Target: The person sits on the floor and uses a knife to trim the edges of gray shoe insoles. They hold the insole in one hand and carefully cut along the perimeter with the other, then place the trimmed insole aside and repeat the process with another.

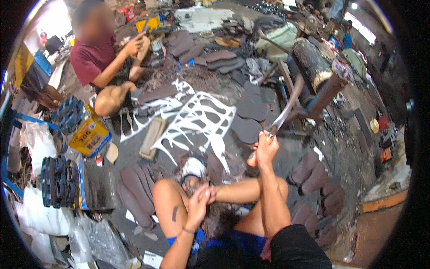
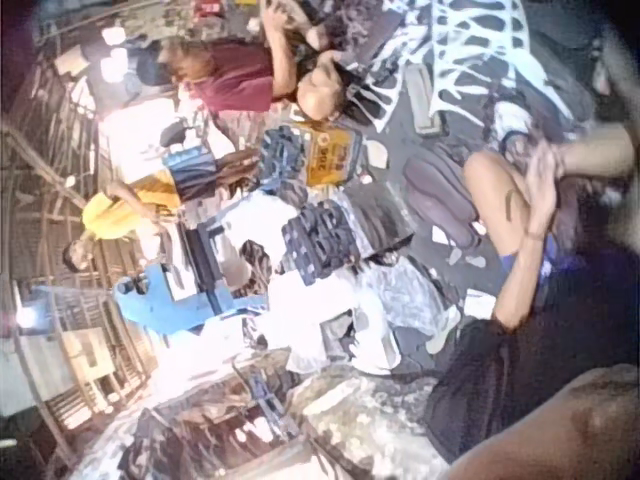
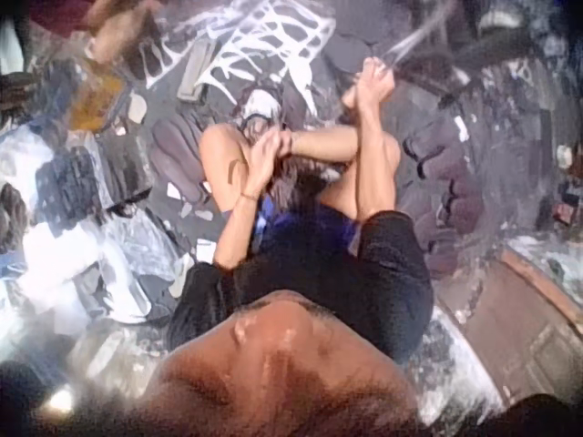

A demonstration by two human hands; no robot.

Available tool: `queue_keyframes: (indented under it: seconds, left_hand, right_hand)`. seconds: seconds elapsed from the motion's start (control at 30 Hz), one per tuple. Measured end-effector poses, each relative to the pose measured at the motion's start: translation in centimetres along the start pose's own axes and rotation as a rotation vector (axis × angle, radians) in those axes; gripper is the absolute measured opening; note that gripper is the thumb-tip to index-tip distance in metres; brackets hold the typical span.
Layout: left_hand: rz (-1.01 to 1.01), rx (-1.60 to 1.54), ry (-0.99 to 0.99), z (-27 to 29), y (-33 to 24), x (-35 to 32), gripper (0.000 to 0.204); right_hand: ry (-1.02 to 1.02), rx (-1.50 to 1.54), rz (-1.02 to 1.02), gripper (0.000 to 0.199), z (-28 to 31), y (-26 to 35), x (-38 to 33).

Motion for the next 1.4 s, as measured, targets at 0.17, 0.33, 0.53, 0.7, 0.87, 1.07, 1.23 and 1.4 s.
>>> queue_keyframes:
  seconds: [0.17, 0.33, 0.53, 0.7, 0.87, 1.07, 1.23, 1.4]
  left_hand:
    - [0.050, -0.244, -0.026, -4.8, -3.5, 0.3, 0.054]
    - [-0.102, -0.332, -0.232, -4.8, -8.1, -3.6, 0.052]
    - [0.235, -0.366, -0.131, -1.2, -5.7, -6.3, 0.044]
    - [0.316, -0.409, -0.102, -1.6, -4.8, -8.3, 0.041]
    - [0.294, -0.410, -0.109, -1.5, -5.3, -8.8, 0.041]
    - [0.295, -0.221, -0.068, -1.0, -6.3, -9.9, 0.041]
    - [0.249, -0.236, -0.081, -0.7, -4.9, -10.6, 0.043]
    - [0.250, -0.200, -0.059, -0.9, -5.1, -10.9, 0.043]
  right_hand:
    - [0.152, 0.484, -0.346, 0.012, 3.7, -4.4, -17.2]
    - [0.373, 0.106, -0.404, 0.031, 9.4, -4.1, -26.8]
    - [0.445, -0.595, -0.204, 0.041, 17.5, -0.6, -32.4]
    - [0.525, -0.851, -0.185, 0.041, 20.3, -0.8, -36.8]
    - [0.531, -0.903, -0.171, 0.036, 20.8, -1.5, -37.8]
    - [0.614, -0.906, -0.152, 0.030, 18.4, -0.7, -36.9]
    - [0.565, -0.996, -0.057, 0.029, 16.5, -0.7, -36.5]
    - [0.598, -0.972, -0.075, 0.027, 15.3, -1.7, -35.6]
Point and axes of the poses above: each hand's wrist, its own x-axis towards the middle knuckle, its own z-axis out of the back of the hand, y = z × x, the point moved 7 cm from there along x, towards the middle knuckle, and after that the axes turned 13 degrees about -z, right-handed, at the moved point
